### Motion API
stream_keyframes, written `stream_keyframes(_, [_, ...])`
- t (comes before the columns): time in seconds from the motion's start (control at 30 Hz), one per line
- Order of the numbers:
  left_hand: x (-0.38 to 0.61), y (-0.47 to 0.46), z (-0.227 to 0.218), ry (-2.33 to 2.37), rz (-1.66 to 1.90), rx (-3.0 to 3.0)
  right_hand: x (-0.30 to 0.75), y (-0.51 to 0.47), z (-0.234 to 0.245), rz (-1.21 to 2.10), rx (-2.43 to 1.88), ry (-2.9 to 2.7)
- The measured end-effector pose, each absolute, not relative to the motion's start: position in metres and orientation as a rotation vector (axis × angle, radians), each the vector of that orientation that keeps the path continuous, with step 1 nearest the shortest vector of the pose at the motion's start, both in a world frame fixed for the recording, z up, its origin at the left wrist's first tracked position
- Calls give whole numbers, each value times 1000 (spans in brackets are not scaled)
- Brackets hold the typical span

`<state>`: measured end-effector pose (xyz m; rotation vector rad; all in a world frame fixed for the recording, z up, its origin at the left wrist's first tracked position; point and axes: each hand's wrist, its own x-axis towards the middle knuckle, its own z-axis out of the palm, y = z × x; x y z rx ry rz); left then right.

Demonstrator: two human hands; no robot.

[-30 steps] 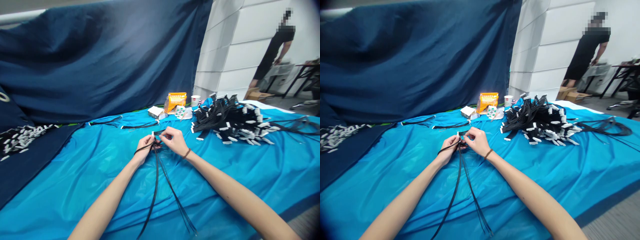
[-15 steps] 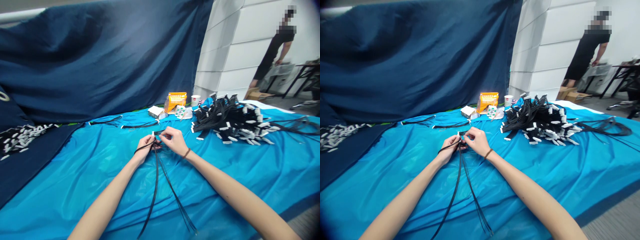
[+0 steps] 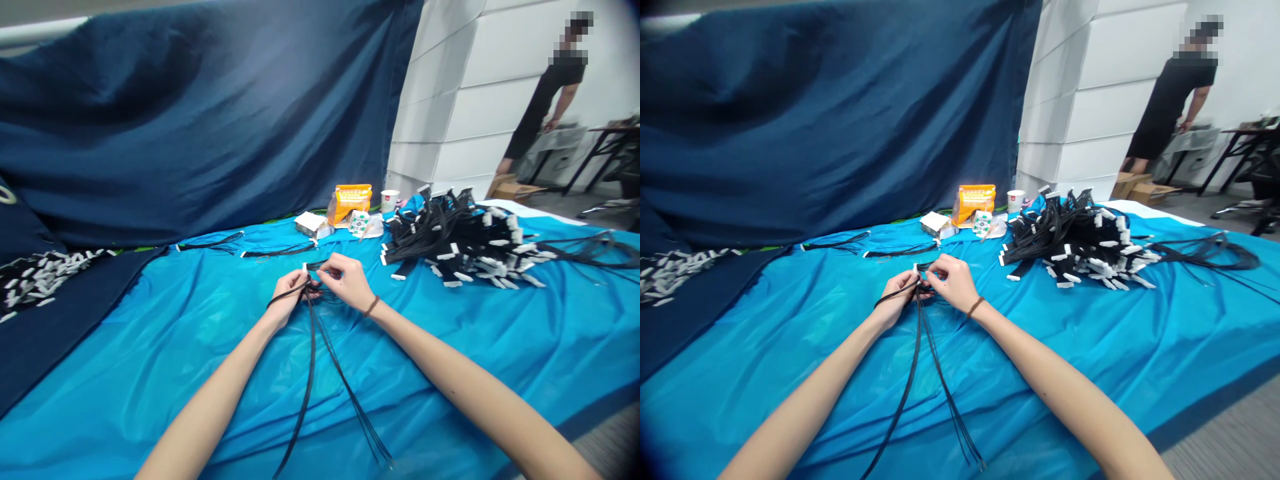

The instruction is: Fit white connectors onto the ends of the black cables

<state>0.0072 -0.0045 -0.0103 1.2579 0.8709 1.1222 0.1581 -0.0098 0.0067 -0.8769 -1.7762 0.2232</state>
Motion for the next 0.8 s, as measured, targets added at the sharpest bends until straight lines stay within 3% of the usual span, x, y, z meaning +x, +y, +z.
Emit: stream_keyframes(0.8, [7,-2,-17,822,1081,1259,158,-6,0,141,-917,-1864])
